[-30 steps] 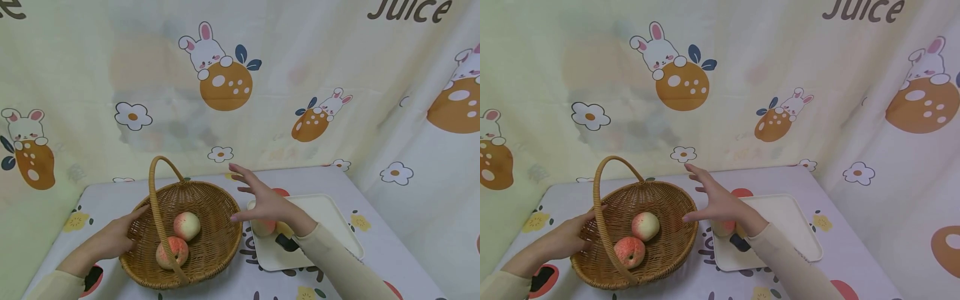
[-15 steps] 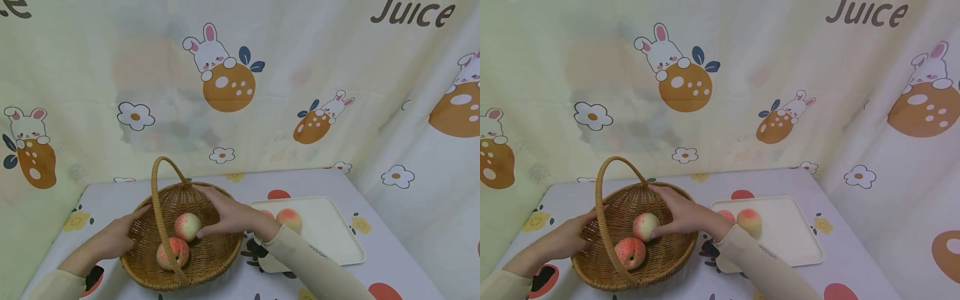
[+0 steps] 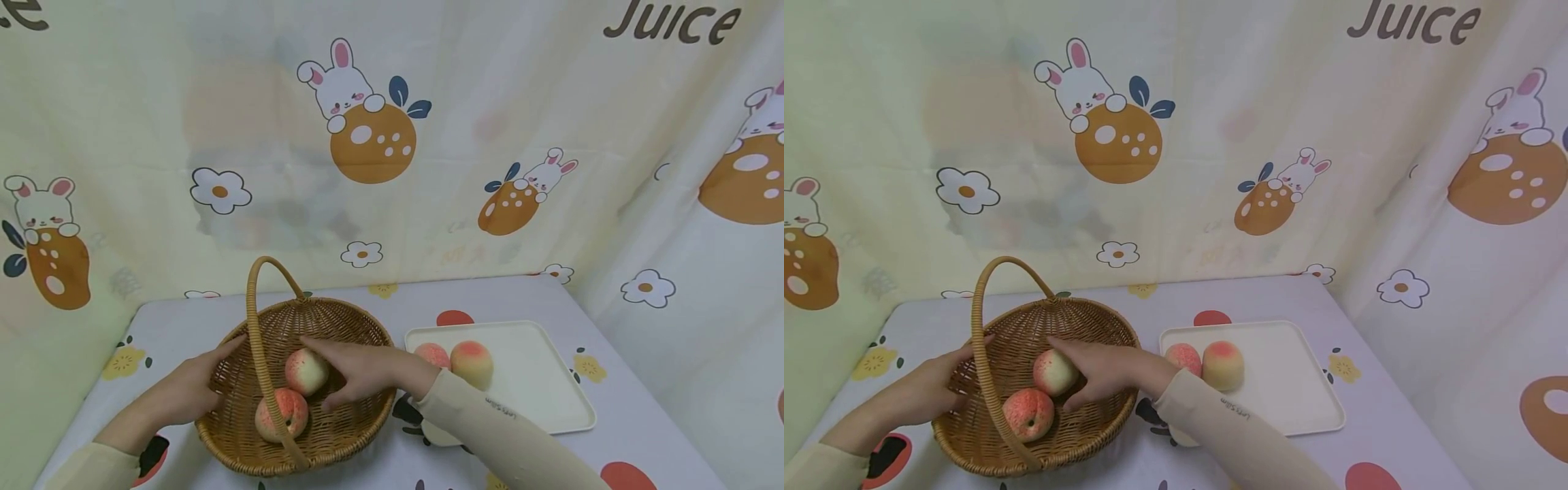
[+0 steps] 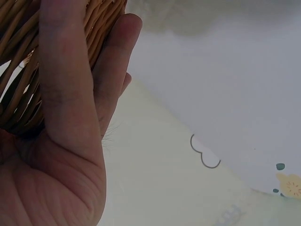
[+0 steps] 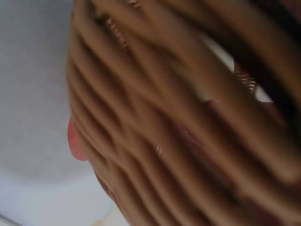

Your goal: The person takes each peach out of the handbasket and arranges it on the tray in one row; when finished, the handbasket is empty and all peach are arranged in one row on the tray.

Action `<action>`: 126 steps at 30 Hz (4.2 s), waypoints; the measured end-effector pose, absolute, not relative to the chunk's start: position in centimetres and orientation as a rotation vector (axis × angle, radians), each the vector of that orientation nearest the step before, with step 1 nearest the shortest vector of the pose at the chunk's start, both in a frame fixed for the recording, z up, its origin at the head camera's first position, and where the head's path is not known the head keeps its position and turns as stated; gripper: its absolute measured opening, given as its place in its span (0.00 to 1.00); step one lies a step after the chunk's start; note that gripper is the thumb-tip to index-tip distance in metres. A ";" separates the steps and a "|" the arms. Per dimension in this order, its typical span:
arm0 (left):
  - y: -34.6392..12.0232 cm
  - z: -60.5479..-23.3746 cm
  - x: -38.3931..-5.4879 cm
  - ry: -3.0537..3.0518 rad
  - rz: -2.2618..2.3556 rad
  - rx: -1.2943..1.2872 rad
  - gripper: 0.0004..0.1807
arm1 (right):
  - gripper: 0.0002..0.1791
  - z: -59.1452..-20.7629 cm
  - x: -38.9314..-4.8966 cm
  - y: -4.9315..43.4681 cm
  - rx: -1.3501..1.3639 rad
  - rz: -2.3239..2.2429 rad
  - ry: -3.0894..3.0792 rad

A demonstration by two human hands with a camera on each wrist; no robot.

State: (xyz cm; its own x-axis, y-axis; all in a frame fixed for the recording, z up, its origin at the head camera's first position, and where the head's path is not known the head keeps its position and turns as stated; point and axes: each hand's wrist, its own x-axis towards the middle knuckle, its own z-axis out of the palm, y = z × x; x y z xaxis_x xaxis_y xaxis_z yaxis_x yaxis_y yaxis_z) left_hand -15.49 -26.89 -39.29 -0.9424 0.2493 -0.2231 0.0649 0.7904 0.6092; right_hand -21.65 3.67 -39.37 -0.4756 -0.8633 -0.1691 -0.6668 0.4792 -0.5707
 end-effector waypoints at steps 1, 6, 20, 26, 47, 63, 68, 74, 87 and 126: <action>-26.9 -39.3 -15.5 2.690 0.900 0.244 0.56 | 0.59 -39.4 -21.6 3.6 -1.262 -0.587 2.315; -26.9 -39.3 -15.4 2.690 0.905 0.249 0.56 | 0.49 -39.5 -21.3 3.4 -1.223 -0.512 2.438; -26.8 -39.3 -15.3 2.703 0.902 0.257 0.56 | 0.34 -39.7 -21.2 3.1 -1.236 -0.456 2.532; -26.6 -39.1 -15.4 2.700 0.908 0.262 0.55 | 0.37 -39.9 -20.7 2.9 -1.239 -0.368 2.479; -27.1 -39.6 -15.3 2.720 0.883 0.281 0.57 | 0.39 -37.8 -20.9 6.7 -1.311 -1.277 2.152; -27.2 -39.5 -15.4 2.703 0.885 0.256 0.57 | 0.39 -36.2 -21.6 17.1 -1.170 -1.655 2.231; -27.1 -39.5 -15.3 2.702 0.888 0.248 0.57 | 0.38 -36.6 -21.5 20.5 -1.137 -1.664 2.300; -27.0 -39.6 -15.4 2.697 0.897 0.232 0.56 | 0.40 -36.9 -21.3 24.4 -1.073 -1.644 2.427; -27.1 -39.5 -15.2 2.720 0.884 0.250 0.55 | 0.38 -39.3 -21.4 30.7 -0.824 -1.523 2.733; -27.1 -39.7 -15.3 2.706 0.918 0.258 0.57 | 0.41 -45.1 -21.6 34.4 -0.645 -1.155 2.658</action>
